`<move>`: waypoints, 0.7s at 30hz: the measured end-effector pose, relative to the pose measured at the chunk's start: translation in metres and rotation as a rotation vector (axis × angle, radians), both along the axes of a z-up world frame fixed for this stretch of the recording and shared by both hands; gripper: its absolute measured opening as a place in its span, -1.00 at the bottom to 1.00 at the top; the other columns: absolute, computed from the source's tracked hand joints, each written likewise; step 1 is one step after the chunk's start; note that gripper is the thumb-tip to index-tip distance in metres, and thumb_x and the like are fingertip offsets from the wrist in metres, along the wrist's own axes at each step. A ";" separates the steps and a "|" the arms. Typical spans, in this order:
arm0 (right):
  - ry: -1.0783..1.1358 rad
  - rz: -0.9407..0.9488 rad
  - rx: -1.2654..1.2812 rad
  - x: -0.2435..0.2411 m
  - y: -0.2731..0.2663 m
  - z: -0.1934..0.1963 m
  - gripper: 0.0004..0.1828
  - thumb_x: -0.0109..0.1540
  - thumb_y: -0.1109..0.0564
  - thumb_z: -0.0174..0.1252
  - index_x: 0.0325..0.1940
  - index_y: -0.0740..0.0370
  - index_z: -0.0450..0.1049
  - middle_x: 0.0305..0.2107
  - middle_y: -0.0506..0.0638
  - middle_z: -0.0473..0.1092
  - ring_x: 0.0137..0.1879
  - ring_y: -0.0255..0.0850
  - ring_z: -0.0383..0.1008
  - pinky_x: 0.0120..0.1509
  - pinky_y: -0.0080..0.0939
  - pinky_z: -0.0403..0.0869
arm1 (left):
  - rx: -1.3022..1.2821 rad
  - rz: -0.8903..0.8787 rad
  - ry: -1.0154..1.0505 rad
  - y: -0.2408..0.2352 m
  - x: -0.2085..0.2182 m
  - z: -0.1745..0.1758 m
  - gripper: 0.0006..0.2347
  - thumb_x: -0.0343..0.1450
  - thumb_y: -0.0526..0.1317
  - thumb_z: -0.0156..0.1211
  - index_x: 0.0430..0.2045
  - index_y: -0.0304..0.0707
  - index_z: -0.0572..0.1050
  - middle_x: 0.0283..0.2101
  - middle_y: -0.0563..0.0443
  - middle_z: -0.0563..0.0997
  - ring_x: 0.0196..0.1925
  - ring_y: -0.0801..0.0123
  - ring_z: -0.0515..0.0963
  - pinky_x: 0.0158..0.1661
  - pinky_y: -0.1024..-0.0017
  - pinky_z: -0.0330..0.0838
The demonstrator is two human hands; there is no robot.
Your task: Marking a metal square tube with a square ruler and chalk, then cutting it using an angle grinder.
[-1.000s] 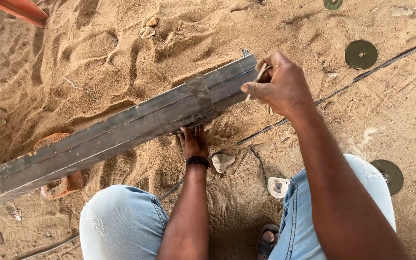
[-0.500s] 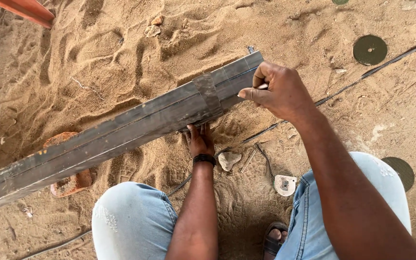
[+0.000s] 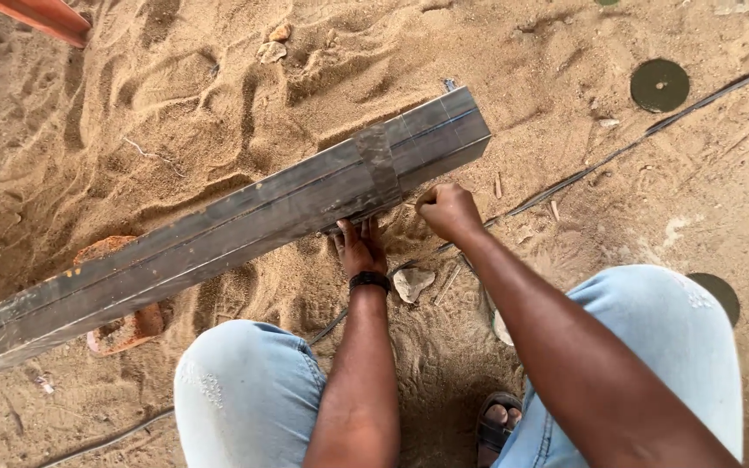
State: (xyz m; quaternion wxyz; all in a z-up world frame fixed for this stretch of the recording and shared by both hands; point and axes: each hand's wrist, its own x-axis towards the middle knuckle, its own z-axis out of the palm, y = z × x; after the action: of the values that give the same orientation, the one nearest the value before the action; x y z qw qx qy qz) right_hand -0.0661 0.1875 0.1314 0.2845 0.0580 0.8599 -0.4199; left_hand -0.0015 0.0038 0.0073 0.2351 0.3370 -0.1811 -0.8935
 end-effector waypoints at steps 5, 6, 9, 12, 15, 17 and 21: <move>-0.102 -0.284 -0.180 0.010 -0.026 -0.030 -0.80 0.29 0.12 0.20 -0.04 0.19 0.60 -0.17 0.06 0.61 -0.26 -0.31 0.59 -0.20 -0.27 0.58 | 0.026 0.005 -0.061 0.000 0.001 0.004 -0.35 0.35 -0.15 0.32 0.33 0.00 0.11 0.23 -0.22 0.47 0.25 -0.02 0.51 0.17 0.14 0.60; -0.056 -0.310 -0.177 0.012 -0.032 -0.028 -0.79 0.30 0.07 0.21 -0.05 0.19 0.60 -0.19 0.05 0.60 -0.27 -0.28 0.59 -0.20 -0.25 0.58 | -0.005 -0.020 -0.019 -0.001 0.000 0.000 -0.36 0.36 -0.14 0.33 0.33 -0.11 0.14 0.23 -0.21 0.47 0.24 -0.01 0.52 0.16 0.13 0.61; 0.013 -0.383 -0.163 0.014 -0.044 -0.046 -0.75 0.29 0.01 0.23 -0.09 0.20 0.61 -0.22 0.04 0.60 -0.26 -0.28 0.60 -0.17 -0.26 0.58 | -0.046 -0.051 0.032 -0.004 0.002 -0.010 -0.32 0.38 -0.12 0.35 0.38 -0.24 0.14 0.26 -0.24 0.44 0.26 -0.02 0.50 0.17 0.11 0.61; 0.023 -0.449 -0.126 0.011 -0.048 -0.058 -0.74 0.30 0.00 0.22 -0.10 0.23 0.60 -0.23 0.06 0.60 -0.25 -0.27 0.62 -0.13 -0.25 0.61 | -0.043 -0.044 0.012 -0.002 0.001 -0.005 -0.26 0.37 -0.10 0.34 0.44 -0.15 0.05 0.33 -0.24 0.38 0.31 -0.04 0.45 0.21 0.08 0.56; 0.065 -0.440 -0.124 0.008 -0.045 -0.076 -0.75 0.31 0.02 0.20 -0.11 0.26 0.61 -0.21 0.08 0.61 -0.22 -0.24 0.62 -0.06 -0.21 0.61 | -0.016 -0.017 -0.022 -0.001 0.000 0.001 -0.24 0.35 -0.10 0.31 0.44 -0.03 0.00 0.37 -0.24 0.34 0.36 -0.06 0.40 0.25 0.05 0.51; 0.121 -0.414 -0.146 0.009 -0.044 -0.083 -0.75 0.30 0.03 0.22 -0.14 0.27 0.63 -0.20 0.08 0.61 -0.19 -0.25 0.63 0.00 -0.20 0.59 | -0.001 -0.006 -0.025 -0.002 0.000 -0.002 -0.25 0.35 -0.10 0.31 0.43 -0.02 0.00 0.38 -0.26 0.32 0.38 -0.08 0.39 0.27 0.02 0.48; 0.084 -0.463 -0.285 0.008 -0.044 -0.091 -0.75 0.26 0.04 0.22 -0.09 0.23 0.62 -0.17 0.07 0.59 -0.20 -0.24 0.61 -0.03 -0.18 0.61 | -0.031 -0.009 0.013 -0.003 -0.001 -0.010 -0.25 0.35 -0.11 0.32 0.43 -0.10 0.03 0.38 -0.25 0.33 0.37 -0.06 0.40 0.26 0.04 0.49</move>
State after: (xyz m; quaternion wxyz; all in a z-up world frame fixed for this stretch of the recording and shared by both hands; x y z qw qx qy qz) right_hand -0.0578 0.1431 0.0404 0.1502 0.1951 0.7670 -0.5925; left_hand -0.0025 0.0009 -0.0024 0.2374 0.3268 -0.1951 -0.8937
